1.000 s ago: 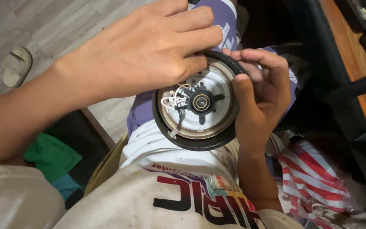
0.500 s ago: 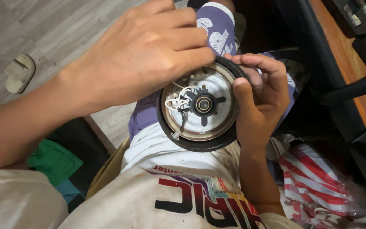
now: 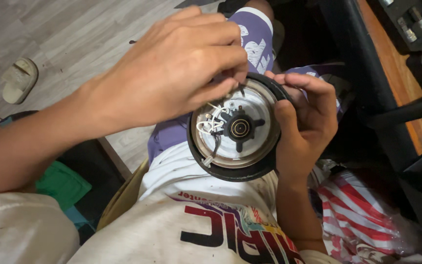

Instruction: The person assembles a small black cylindrical appliance by hand. They connect internal wires, fit a circular base plate onto the bottom, and repeatedly test the fit of the base plate by removing and reattaching it.

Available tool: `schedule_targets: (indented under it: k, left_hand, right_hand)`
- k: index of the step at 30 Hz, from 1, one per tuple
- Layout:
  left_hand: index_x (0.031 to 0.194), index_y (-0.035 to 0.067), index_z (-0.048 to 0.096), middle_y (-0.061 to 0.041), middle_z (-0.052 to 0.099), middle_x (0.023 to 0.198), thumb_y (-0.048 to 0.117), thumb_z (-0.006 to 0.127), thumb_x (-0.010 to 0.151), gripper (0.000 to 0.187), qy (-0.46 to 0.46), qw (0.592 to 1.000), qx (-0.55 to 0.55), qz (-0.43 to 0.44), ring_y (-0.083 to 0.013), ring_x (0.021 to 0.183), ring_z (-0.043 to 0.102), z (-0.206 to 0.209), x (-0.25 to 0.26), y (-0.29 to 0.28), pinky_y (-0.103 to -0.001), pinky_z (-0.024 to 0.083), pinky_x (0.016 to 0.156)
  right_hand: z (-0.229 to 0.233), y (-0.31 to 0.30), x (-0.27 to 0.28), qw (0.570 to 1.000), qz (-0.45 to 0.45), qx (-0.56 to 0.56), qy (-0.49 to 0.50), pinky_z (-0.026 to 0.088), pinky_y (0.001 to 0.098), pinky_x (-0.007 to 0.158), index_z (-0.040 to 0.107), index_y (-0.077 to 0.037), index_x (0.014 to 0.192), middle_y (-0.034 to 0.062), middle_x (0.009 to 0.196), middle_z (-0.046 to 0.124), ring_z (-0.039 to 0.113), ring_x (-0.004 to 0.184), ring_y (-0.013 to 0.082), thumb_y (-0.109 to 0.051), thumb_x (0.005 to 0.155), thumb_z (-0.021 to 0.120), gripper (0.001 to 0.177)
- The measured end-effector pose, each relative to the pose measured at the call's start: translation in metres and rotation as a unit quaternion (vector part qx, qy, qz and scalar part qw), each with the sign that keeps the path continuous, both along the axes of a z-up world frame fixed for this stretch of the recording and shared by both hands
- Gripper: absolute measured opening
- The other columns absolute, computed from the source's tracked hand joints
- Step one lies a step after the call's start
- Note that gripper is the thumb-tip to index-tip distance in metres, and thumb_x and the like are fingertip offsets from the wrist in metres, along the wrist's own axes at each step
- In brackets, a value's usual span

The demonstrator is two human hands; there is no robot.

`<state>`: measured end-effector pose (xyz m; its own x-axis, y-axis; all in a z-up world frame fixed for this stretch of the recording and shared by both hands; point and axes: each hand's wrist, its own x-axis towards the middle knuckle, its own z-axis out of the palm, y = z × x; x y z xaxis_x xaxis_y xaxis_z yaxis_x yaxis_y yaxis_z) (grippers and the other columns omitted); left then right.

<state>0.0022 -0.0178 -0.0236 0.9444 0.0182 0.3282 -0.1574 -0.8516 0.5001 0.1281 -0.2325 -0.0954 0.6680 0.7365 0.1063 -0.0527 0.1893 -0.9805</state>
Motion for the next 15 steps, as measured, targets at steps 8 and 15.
schedule_targets:
  k: [8, 15]
  left_hand:
    - [0.093, 0.005, 0.071, -0.005, 0.069, 0.076, 0.013, 0.071, 0.087, 0.009, 0.127, 0.975, -0.179, 0.046, -0.0197, 0.072, 0.068, 0.020, 0.001, -0.003, -0.037, 0.053, 0.075]
    - [0.088, 0.012, 0.081, -0.002, 0.076, 0.078, 0.015, 0.077, 0.082, 0.008, 0.130, 0.978, -0.165, 0.009, -0.0151, 0.071, 0.072, 0.016, 0.002, 0.019, -0.030, 0.053, 0.065]
  right_hand:
    - [0.001, -0.003, -0.004, 1.000, -0.013, -0.002, -0.004, 0.053, 0.0341, 0.117, 0.053, 0.007, 0.130, 0.0153, 0.126, 0.063, 0.067, 0.124, 0.0227, 0.013, 0.108, 0.057, 0.023]
    - [0.006, 0.004, -0.002, 1.000, -0.001, -0.003, -0.027, 0.053, 0.0357, 0.118, 0.053, 0.006, 0.129, 0.0150, 0.124, 0.063, 0.067, 0.123, 0.0228, 0.010, 0.107, 0.059, 0.022]
